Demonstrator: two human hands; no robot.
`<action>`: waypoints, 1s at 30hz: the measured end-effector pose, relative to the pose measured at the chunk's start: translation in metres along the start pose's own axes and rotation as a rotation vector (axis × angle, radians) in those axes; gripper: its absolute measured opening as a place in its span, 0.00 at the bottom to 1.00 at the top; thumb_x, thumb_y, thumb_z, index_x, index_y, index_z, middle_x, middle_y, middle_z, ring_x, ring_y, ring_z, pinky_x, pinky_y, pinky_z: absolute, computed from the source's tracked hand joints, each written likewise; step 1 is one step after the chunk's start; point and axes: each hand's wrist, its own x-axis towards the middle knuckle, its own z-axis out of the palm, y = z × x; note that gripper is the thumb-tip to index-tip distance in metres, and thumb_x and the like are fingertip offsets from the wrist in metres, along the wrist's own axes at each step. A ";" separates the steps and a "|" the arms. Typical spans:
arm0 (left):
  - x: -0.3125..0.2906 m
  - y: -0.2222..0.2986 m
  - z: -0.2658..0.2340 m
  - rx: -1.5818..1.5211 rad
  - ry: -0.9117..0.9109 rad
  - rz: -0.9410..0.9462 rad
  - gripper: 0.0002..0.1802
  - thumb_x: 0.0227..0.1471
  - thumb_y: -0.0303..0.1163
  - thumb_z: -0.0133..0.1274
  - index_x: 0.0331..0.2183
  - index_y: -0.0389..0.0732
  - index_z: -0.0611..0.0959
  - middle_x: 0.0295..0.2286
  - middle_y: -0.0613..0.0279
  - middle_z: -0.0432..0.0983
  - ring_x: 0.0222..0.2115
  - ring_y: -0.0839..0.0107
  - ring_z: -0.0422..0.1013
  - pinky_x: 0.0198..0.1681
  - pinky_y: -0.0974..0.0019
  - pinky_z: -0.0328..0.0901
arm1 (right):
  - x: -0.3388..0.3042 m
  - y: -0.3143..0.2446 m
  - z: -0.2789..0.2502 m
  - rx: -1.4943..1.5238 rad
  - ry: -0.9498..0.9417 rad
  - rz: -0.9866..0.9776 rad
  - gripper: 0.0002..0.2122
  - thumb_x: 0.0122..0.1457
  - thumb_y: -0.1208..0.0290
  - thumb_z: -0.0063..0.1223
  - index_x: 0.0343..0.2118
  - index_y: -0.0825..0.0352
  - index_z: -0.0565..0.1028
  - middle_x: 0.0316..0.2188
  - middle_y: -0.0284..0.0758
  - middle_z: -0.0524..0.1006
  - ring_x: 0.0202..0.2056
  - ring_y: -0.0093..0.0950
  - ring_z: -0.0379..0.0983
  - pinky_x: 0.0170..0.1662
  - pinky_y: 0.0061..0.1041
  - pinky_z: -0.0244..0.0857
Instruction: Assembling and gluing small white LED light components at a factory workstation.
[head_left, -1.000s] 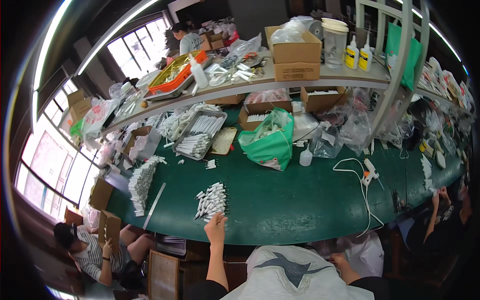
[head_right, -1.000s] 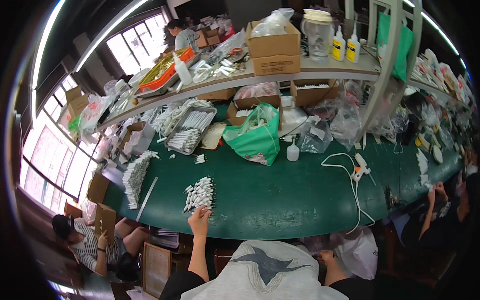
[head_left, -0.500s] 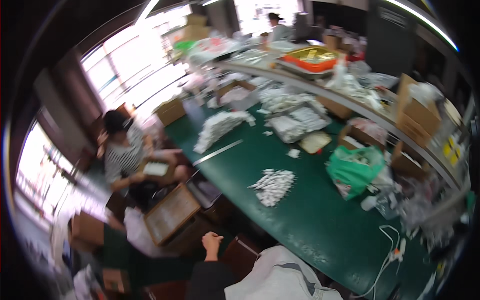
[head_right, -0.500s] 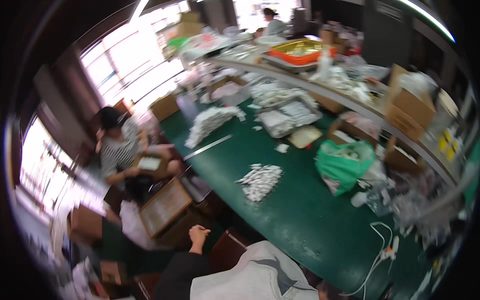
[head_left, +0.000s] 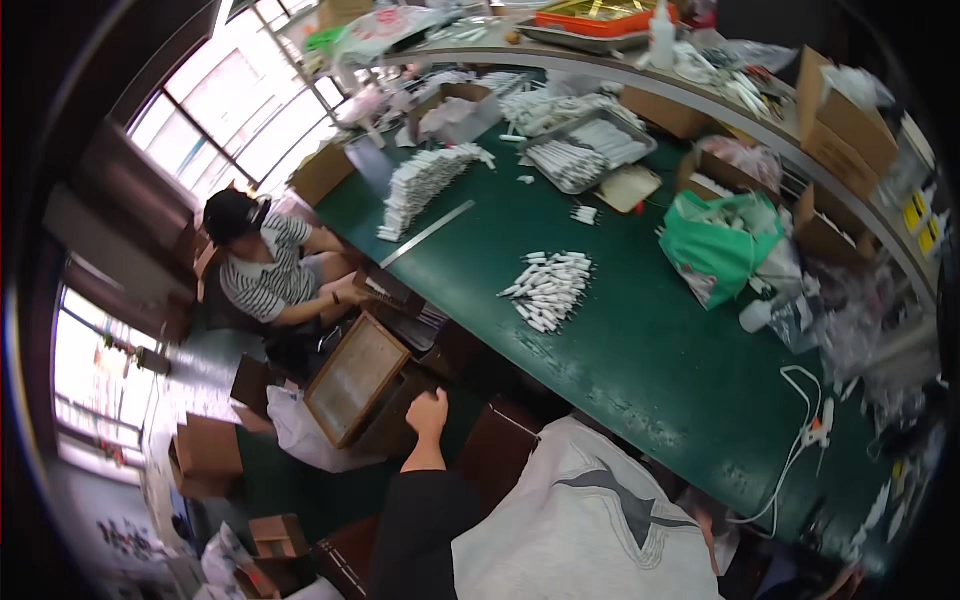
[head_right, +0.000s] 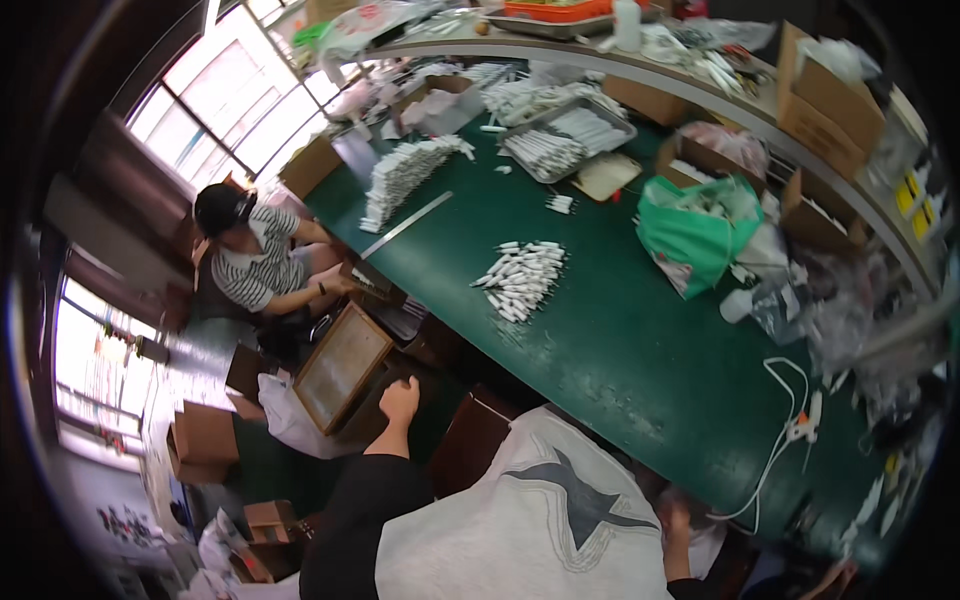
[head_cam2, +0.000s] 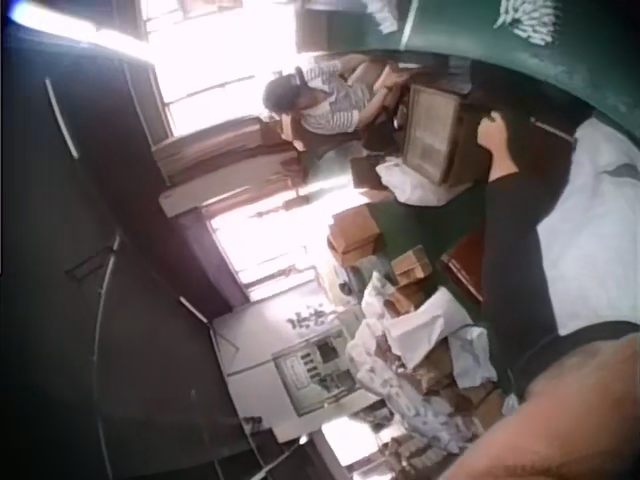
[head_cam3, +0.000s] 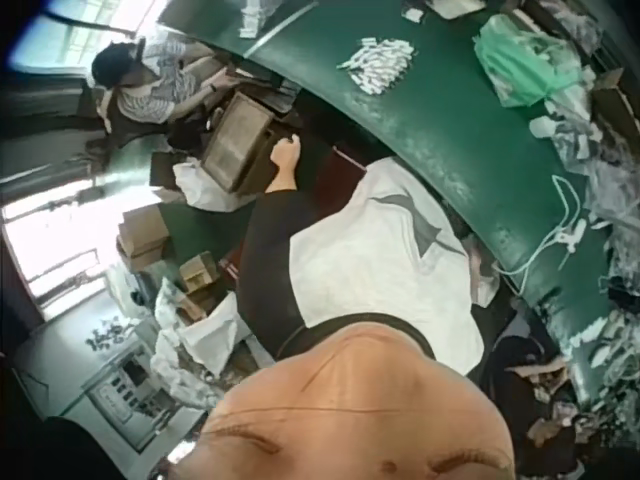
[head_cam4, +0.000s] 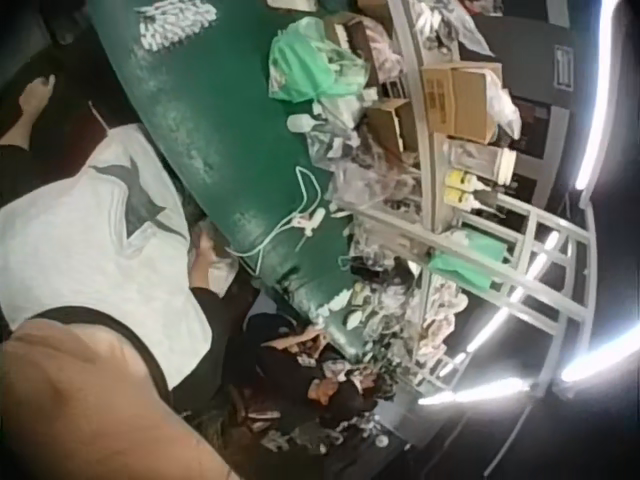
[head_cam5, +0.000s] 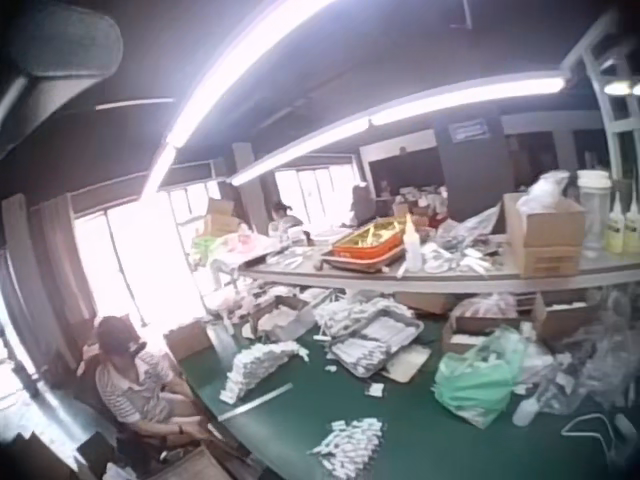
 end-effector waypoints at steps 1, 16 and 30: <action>0.006 0.019 -0.004 -0.112 0.077 0.073 0.20 0.44 0.47 0.45 0.27 0.40 0.79 0.32 0.50 0.72 0.32 0.54 0.70 0.35 0.57 0.64 | -0.004 0.006 -0.002 0.020 0.010 0.010 0.13 0.53 0.67 0.46 0.41 0.63 0.67 0.27 0.36 0.74 0.22 0.27 0.71 0.21 0.27 0.66; 0.076 0.202 -0.006 0.008 -0.056 1.126 0.59 0.28 0.62 0.56 0.57 0.49 0.47 0.57 0.46 0.36 0.58 0.49 0.35 0.55 0.41 0.32 | -0.079 0.057 0.006 0.133 0.185 0.127 0.12 0.53 0.63 0.46 0.38 0.64 0.67 0.27 0.36 0.73 0.23 0.27 0.71 0.22 0.26 0.66; 0.116 0.205 0.049 -0.584 -0.298 0.388 0.44 0.50 0.58 0.36 0.57 0.37 0.43 0.57 0.43 0.34 0.58 0.52 0.31 0.58 0.53 0.28 | -0.097 0.060 0.025 0.166 0.238 0.131 0.11 0.53 0.63 0.46 0.34 0.64 0.67 0.25 0.36 0.73 0.24 0.27 0.71 0.21 0.24 0.65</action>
